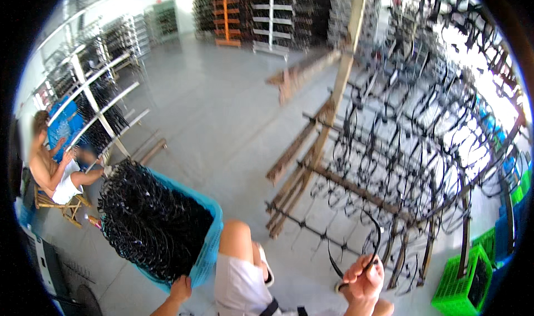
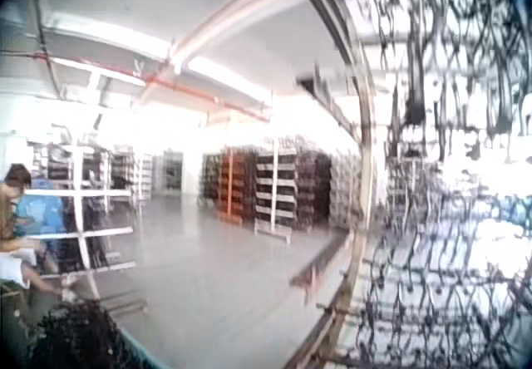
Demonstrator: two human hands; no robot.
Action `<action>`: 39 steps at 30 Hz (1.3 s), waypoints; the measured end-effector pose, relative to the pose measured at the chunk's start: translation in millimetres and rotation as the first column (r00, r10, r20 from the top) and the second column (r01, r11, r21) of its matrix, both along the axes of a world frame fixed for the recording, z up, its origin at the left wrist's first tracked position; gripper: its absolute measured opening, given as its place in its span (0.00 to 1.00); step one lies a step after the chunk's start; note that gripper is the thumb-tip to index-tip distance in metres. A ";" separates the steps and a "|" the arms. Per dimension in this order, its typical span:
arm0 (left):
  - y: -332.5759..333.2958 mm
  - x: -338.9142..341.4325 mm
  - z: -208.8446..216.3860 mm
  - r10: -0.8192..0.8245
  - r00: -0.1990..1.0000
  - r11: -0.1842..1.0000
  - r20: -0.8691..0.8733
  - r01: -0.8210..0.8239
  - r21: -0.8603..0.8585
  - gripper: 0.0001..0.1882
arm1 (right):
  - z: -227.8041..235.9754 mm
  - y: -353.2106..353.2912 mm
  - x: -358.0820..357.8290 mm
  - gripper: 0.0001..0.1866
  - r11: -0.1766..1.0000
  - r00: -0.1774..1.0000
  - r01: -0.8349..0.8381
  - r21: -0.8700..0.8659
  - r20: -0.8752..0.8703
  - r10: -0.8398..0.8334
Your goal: The person repeatedly picks up black wire loops from a blue basket and attaches them to a metal rack structure. The person works continuously, handling the wire loops one at a time and securing them to the rack.
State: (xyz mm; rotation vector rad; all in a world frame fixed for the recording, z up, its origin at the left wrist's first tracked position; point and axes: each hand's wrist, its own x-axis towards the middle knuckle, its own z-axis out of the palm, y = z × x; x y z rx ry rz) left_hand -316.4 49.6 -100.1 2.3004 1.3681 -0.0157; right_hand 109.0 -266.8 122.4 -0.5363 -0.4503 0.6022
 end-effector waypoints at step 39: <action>-138.0 354.8 128.2 -0.374 0.560 0.851 0.740 0.525 0.032 0.09 | -73.8 56.3 55.1 0.09 0.734 0.920 0.285 -0.617 -0.038 -0.389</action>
